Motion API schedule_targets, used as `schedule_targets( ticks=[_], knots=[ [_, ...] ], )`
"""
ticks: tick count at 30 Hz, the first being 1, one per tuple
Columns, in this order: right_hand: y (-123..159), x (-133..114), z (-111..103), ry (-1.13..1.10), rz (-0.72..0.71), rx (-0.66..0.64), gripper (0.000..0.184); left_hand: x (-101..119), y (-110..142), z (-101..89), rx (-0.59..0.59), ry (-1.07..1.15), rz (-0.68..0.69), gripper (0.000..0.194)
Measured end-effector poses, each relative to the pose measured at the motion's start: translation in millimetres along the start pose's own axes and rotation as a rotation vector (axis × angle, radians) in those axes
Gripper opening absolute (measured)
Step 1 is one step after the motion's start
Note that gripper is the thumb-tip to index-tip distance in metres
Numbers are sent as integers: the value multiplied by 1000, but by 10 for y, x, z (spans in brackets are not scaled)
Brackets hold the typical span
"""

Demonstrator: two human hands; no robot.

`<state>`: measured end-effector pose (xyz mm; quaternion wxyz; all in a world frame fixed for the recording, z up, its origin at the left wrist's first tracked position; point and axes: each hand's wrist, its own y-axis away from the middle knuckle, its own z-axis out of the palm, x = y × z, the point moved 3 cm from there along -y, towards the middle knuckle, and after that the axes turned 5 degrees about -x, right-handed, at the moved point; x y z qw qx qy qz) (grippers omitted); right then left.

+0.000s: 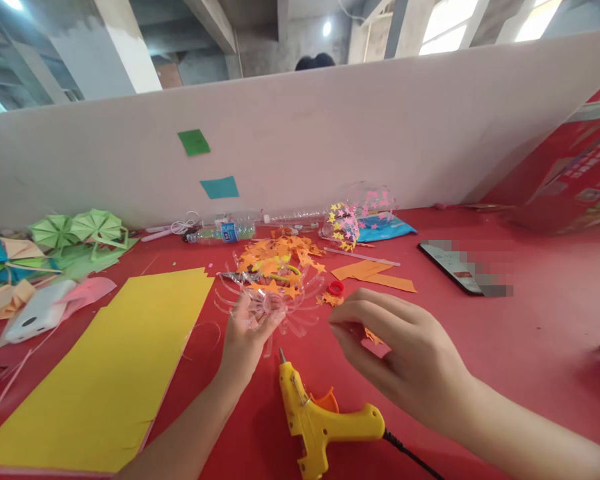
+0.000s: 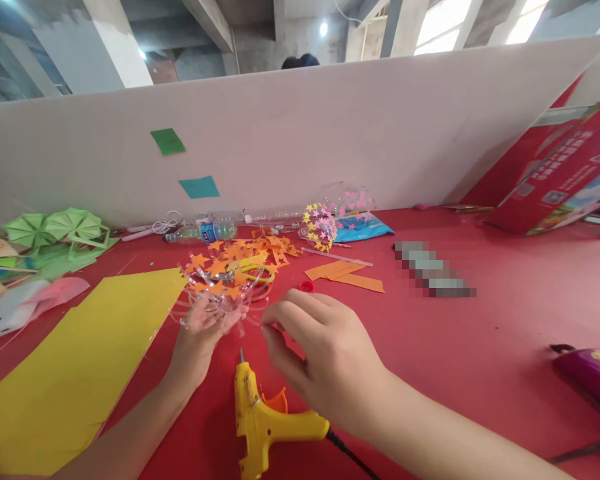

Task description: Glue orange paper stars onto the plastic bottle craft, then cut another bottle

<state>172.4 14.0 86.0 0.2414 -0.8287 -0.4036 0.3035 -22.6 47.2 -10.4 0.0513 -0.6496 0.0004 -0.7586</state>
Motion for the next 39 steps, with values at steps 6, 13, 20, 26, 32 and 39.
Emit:
schedule_targets(
  ticks=[6,13,20,26,32,39],
  knots=[
    [78,-154,59,100,-191,72,13,-25,46,70,35,17,-17,34],
    [86,-169,109,172,-185,120,19,77,122,167,70,-6,-79,38],
    [96,-174,135,193,-182,114,17,144,186,228,73,-14,-88,37],
    [82,-161,155,89,-122,70,12,135,181,248,53,34,-85,41],
    [80,-140,175,68,-107,66,14,121,194,240,47,-16,-109,39],
    [70,-144,162,63,-116,69,8,121,191,258,67,-1,-72,38]
  ],
)
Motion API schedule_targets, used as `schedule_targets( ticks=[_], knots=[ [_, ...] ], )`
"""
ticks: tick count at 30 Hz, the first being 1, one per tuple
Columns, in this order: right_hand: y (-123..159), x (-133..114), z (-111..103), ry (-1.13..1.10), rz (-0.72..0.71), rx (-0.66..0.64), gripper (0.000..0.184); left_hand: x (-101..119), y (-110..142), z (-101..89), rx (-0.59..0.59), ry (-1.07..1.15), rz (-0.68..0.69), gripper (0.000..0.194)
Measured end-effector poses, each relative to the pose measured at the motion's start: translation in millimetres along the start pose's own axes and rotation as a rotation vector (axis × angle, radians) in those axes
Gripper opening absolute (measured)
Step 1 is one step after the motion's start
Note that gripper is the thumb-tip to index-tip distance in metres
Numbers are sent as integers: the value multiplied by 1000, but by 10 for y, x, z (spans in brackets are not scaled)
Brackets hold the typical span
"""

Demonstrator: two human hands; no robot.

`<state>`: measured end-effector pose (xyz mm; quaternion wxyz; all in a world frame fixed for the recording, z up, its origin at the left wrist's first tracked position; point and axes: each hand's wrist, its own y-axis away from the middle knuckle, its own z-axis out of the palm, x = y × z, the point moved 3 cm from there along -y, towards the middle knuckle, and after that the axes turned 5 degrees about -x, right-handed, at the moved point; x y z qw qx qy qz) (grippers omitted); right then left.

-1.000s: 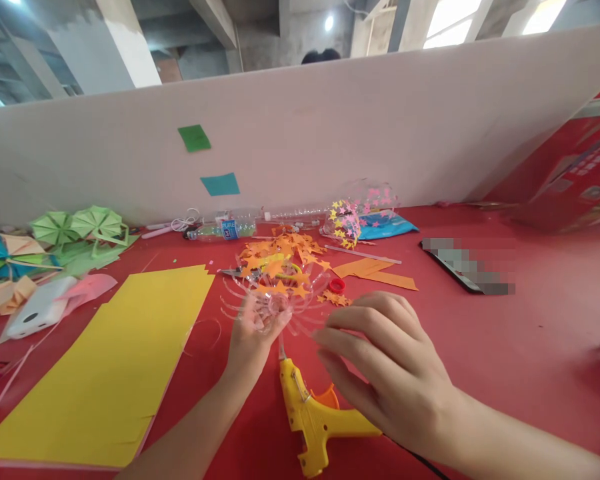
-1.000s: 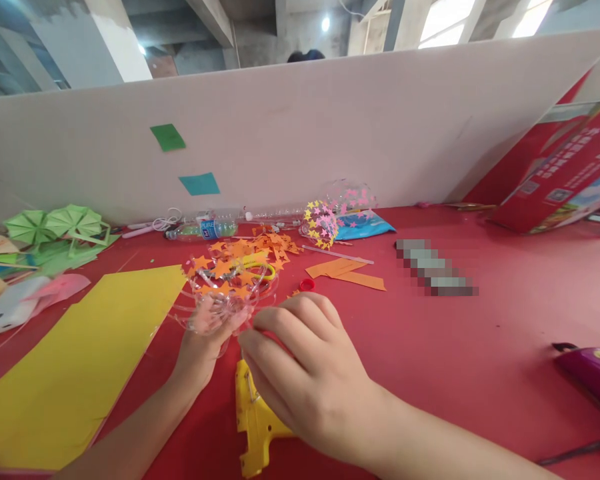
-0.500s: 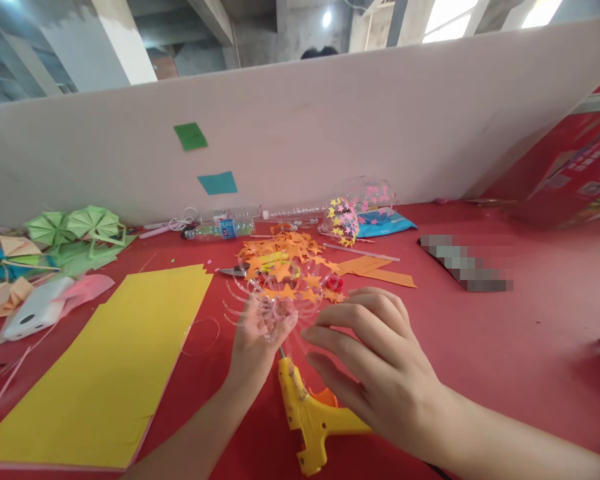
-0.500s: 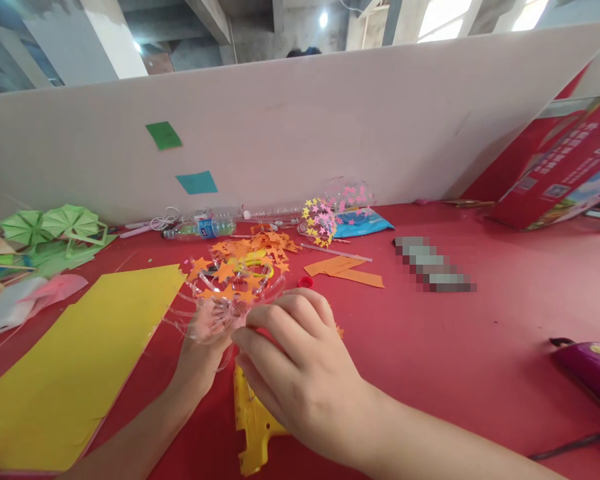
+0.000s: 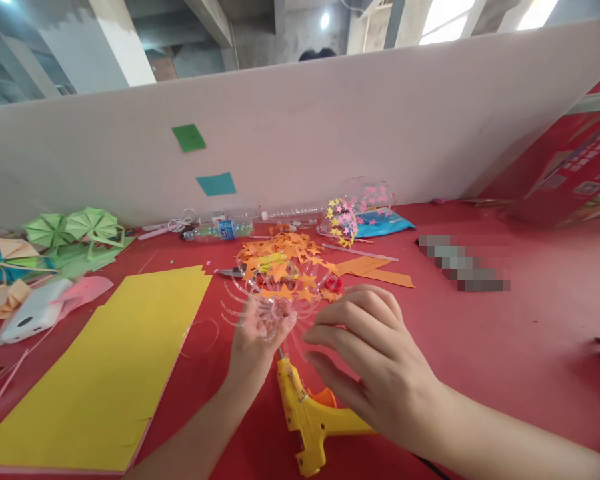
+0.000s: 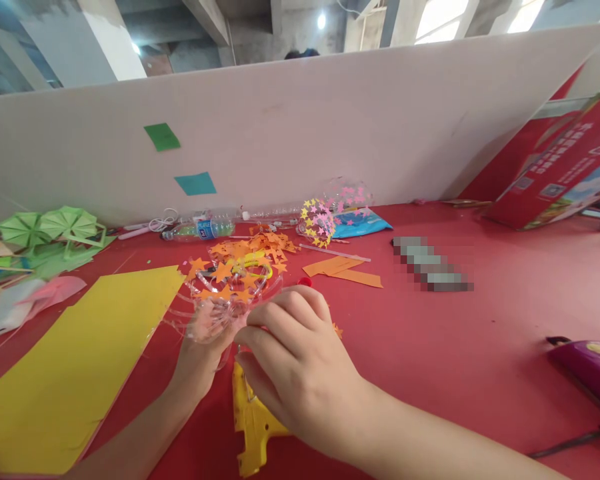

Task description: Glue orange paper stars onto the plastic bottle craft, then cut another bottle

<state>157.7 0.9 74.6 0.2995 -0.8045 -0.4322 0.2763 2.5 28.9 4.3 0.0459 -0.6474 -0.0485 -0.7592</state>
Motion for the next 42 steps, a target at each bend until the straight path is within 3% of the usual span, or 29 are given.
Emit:
schedule_targets(
  ticks=[14,42],
  knots=[
    [30,-56,2,-108,-93,-56,24,-56,-6,-11,-5,12,-25,42],
    [14,-64,36,-117,-41,-39,16,-35,33,8,-7,19,-43,39]
  ],
)
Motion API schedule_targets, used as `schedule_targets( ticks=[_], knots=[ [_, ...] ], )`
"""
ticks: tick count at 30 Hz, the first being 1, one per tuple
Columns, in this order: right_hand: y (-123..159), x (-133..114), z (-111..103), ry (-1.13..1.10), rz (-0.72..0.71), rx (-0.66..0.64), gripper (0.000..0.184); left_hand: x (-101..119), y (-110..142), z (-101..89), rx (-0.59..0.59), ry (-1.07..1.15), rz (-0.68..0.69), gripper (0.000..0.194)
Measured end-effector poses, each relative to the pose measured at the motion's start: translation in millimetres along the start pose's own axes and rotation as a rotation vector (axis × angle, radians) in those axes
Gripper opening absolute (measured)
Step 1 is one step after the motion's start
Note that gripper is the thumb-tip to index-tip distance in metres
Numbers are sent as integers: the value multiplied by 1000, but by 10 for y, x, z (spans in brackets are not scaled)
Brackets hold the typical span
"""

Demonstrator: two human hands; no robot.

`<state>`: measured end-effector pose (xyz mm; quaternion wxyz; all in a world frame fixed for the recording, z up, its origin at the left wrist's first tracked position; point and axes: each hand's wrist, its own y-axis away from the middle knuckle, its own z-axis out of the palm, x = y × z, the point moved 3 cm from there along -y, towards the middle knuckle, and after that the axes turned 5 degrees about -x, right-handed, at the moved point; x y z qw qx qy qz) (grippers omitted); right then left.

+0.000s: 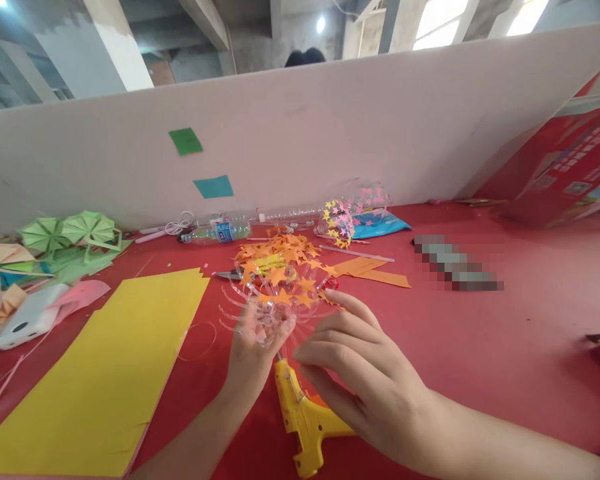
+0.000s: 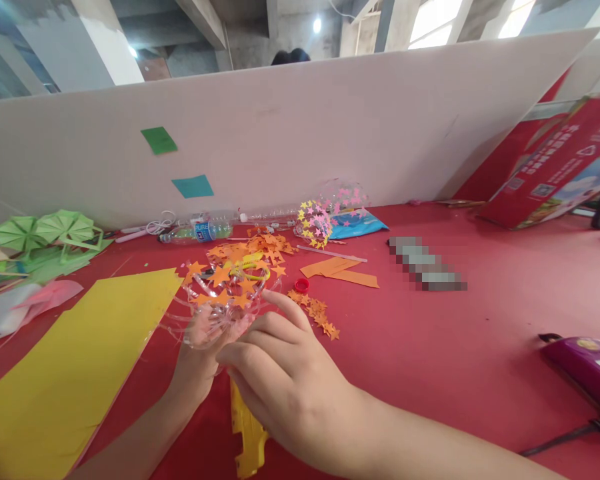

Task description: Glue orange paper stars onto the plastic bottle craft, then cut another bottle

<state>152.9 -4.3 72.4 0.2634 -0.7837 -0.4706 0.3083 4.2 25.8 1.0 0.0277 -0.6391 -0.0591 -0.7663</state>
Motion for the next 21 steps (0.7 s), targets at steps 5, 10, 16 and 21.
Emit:
schedule_targets(
  ticks=[5,10,16,21],
  knots=[
    [-24,21,-68,-2,6,62,15,-5,-13,-5,-6,-30,24,39],
    [-40,46,-117,6,1,79,15,-9,-17,2,-23,-34,30,39],
    [-33,32,-135,97,-31,77,14,-45,-10,-21,-40,-37,24,35],
    [20,12,-128,176,-87,49,21,-57,-25,-24,-38,-49,44,37]
  ],
)
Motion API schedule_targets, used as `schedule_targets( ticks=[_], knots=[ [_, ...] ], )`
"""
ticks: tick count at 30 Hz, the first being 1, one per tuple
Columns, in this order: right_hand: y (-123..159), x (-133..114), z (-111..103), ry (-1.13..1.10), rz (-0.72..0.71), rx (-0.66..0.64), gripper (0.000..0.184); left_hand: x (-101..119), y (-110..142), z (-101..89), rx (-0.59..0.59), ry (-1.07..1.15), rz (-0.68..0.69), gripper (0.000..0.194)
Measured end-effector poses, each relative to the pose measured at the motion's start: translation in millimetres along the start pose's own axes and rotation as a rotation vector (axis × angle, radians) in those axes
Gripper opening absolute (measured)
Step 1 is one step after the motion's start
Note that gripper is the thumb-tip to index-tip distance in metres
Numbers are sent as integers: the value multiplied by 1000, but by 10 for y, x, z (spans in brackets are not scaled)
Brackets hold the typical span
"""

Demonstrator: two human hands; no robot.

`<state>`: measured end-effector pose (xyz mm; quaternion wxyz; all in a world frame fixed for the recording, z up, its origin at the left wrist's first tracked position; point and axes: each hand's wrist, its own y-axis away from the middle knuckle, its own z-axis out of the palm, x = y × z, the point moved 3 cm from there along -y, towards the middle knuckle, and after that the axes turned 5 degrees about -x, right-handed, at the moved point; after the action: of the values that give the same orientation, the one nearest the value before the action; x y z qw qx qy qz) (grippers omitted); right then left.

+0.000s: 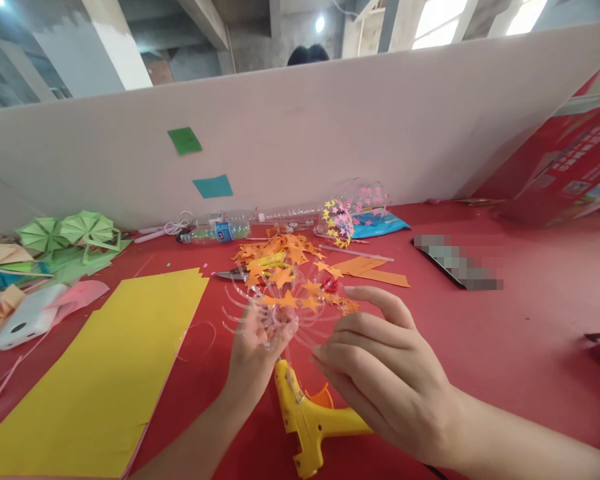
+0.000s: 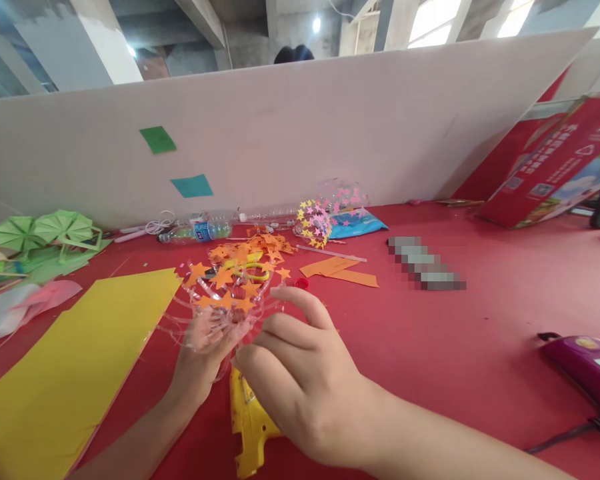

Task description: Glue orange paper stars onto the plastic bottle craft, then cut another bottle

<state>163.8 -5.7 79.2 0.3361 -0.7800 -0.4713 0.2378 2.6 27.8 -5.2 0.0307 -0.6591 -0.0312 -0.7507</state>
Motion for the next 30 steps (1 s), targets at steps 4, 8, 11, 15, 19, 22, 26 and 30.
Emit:
schedule_targets(
  ticks=[4,8,11,15,19,22,26,30],
  knots=[
    [4,-2,14,35,-3,-4,18,30,12,20,8,13,-17,37],
    [-46,2,0,36,37,10,11,77,35,29,23,42,-23,40],
    [-78,8,-65,-2,37,60,13,90,43,27,24,57,-13,40],
    [-98,43,-160,-29,66,101,17,85,46,34,7,44,5,35],
    [-100,46,-163,-10,92,89,13,93,60,41,47,25,-10,35],
    [-88,23,-101,8,101,60,12,103,60,46,54,46,-1,35],
    [-70,-9,-19,53,96,16,9,81,42,38,32,32,-16,36],
    [-68,-27,-4,23,110,2,9,73,37,32,21,29,-22,36]
  ],
)
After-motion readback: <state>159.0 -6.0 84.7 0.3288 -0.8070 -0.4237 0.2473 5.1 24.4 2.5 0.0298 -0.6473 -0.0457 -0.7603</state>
